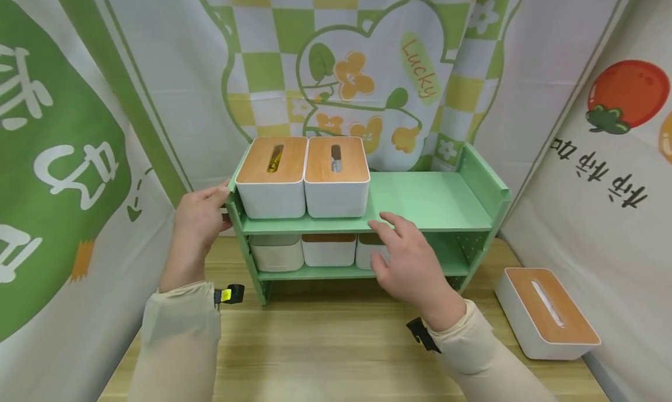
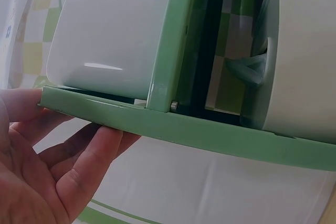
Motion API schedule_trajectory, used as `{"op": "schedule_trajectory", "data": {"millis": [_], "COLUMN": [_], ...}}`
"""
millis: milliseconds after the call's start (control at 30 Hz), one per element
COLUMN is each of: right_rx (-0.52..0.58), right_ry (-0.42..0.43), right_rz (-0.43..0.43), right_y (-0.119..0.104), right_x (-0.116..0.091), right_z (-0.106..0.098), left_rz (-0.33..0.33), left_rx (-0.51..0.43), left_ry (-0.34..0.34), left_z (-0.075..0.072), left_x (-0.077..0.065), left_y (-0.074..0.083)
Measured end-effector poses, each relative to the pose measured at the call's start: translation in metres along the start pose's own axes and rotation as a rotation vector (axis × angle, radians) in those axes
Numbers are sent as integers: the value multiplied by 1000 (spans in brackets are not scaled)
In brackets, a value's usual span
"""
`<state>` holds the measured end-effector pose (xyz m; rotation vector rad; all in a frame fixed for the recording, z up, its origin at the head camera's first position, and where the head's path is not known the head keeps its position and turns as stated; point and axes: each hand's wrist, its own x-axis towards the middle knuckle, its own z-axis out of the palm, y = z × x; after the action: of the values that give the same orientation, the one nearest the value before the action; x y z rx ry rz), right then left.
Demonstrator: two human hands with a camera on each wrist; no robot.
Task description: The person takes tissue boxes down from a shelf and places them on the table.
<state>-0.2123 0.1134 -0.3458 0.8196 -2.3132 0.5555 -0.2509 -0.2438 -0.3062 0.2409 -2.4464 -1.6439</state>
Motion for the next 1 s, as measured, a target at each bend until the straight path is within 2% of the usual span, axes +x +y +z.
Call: {"op": "schedule_trajectory", "data": {"millis": [233, 433, 533, 733, 867, 1000], "right_rx": [-57, -160, -198, -281, -292, -297], "right_ry": [7, -68, -89, -71, -40, -31], "right_rz": [-114, -115, -99, -75, -68, -96], "right_y": [-14, -17, -16, -15, -20, -25], "right_x": [33, 59, 65, 67, 68, 74], "right_z": [17, 28, 30, 28, 25, 27], "left_rz": [-18, -16, -4, 7, -4, -7], "left_rx": [-2, -4, -1, -6, -1, 1], "left_ry": [-3, -3, 0, 1, 1, 3], "left_z": [-1, 1, 1, 3, 3, 1], "left_x": [0, 1, 1, 1, 2, 2], "left_y": [1, 1, 2, 0, -1, -1]}}
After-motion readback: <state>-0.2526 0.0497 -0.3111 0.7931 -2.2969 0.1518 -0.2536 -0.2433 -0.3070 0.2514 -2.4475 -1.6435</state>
